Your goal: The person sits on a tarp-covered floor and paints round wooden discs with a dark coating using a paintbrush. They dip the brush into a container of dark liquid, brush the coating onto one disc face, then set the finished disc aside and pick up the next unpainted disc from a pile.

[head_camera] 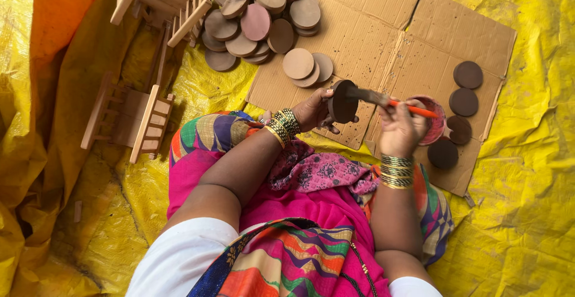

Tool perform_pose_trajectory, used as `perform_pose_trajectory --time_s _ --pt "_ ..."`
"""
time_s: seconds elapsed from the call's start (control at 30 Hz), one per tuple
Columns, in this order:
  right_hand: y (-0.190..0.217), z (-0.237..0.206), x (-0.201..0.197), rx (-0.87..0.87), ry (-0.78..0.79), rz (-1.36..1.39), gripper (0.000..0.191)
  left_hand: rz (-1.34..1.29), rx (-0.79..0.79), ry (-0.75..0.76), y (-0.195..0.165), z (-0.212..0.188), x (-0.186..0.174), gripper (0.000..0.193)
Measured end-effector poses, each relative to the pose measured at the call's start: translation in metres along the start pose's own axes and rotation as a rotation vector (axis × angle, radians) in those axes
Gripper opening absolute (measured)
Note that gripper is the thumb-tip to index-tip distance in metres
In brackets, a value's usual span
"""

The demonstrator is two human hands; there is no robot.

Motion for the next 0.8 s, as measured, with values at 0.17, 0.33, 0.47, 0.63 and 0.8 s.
perform_pose_trajectory --time_s 0.17,0.33,0.47,0.63,0.8 --pt "-0.011 -0.021 0.017 0.23 0.083 0.071 0.011 -0.068 0.017 -0.008 0.007 -0.008 0.002 0.083" --pt "0.013 -0.012 0.017 0.153 0.018 -0.026 0.011 -0.061 0.033 0.015 0.004 -0.018 0.005 0.082" --pt "0.014 -0.025 0.036 0.039 0.008 0.014 0.011 0.003 0.074 0.089 0.0 -0.022 0.022 0.081" --pt "0.023 -0.04 0.055 0.187 0.122 -0.003 0.009 -0.055 0.026 0.008 -0.001 -0.04 0.03 0.082" --pt "0.039 -0.037 0.067 -0.022 0.051 -0.044 0.011 -0.017 0.049 -0.023 -0.004 -0.051 0.035 0.079"
Point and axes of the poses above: each hand's wrist, its own z-axis towards the middle knuckle, its own x-axis out of the palm, y = z × x, the point moved 7 cm from there along z, towards the middle knuckle, and after that the axes turned 11 degrees about -x, right-handed, at the moved point
